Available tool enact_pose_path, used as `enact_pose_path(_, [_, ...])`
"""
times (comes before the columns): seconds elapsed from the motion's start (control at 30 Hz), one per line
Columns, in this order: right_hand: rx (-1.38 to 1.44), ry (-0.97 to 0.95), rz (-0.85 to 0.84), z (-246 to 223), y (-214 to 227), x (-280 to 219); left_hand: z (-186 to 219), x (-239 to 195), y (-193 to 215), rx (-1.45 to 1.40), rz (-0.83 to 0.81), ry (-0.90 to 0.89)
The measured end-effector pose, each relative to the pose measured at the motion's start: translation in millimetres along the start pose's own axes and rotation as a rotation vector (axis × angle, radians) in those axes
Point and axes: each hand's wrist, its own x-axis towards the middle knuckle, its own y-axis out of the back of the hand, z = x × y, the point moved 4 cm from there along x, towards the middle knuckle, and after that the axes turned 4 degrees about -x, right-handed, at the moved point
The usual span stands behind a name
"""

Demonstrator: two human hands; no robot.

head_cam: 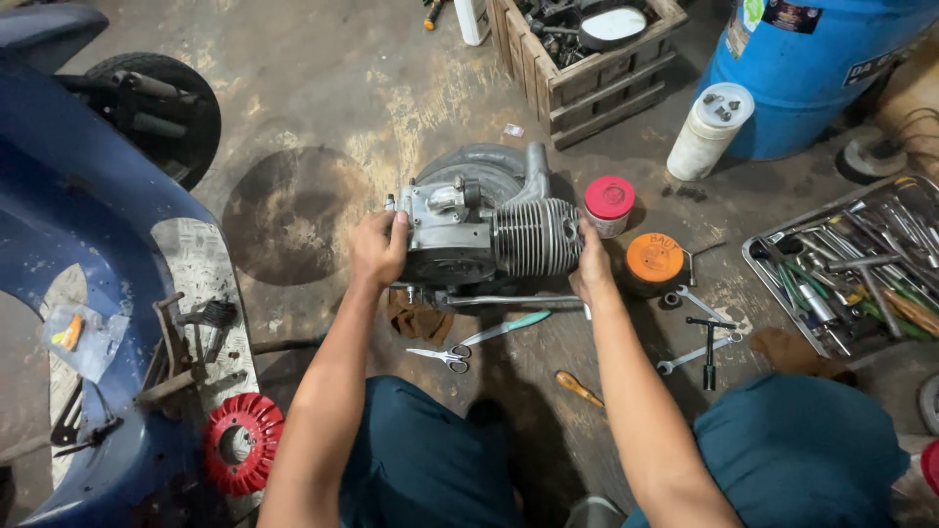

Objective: The person sits on the workshop floor beside a small motorcycle engine, lifts a round metal engine cover off the engine, and scrapes its surface with a yellow utility knife, turning the cover over to work on it by hand.

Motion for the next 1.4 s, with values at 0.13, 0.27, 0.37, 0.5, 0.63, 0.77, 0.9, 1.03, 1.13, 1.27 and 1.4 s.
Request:
enact_pose_path(0.13, [-0.023, -0.048, 0.014, 27.7, 19.0, 32.0, 22.3, -2.6, 9.2, 0.084, -0.076, -0.06])
enact_pose_path(0.27, [-0.089, -0.048, 0.025, 37.0, 27.1, 33.7, 33.5, -9.9, 13.9, 0.098, -0.111, -0.124])
enact_pose_path(0.37, [-0.074, -0.026, 0.015, 41.0, 26.7, 36.1, 31.1, -14.2, 14.6, 0.091, -0.082, -0.176])
enact_pose_path(0.5, [-0.149, 0.007, 0.03, 21.7, 17.9, 3.5, 34.2, -21.8, 14.3, 0.167, -0.046, -0.178])
enact_pose_path(0.63, [-0.152, 0.026, 0.057, 14.6, 13.1, -11.0, 53.4, -30.7, 24.7, 0.112, 0.021, -0.201])
enact_pose_path(0.77, [-0.087, -0.034, 0.112, 23.7, 18.6, -5.0, 74.0, -30.9, 31.8, -0.001, 0.074, -0.143])
enact_pose_path(0.9, [-0.013, -0.051, 0.074, 31.9, 25.9, 3.7, 114.2, -18.5, 26.6, -0.054, 0.249, -0.29])
enact_pose_path(1.03, [-0.099, 0.04, -0.019, 23.2, 26.7, 1.8, 156.5, -1.9, -4.7, 0.075, 0.15, -0.424])
enact_pose_path(1.13, [-0.232, 0.108, -0.121, -2.4, 14.3, -29.2, 151.1, -15.3, -0.3, 0.27, 0.1, -0.281])
enact_pose_path(1.27, [-0.404, 0.052, -0.204, -19.0, 8.8, -36.2, 72.7, -52.5, 19.8, 0.109, 0.168, 0.073])
enact_pose_path(1.4, [-0.447, -0.047, -0.239, 4.8, 29.3, 14.0, -54.7, -103.6, -36.0, -0.327, 0.229, 0.295])
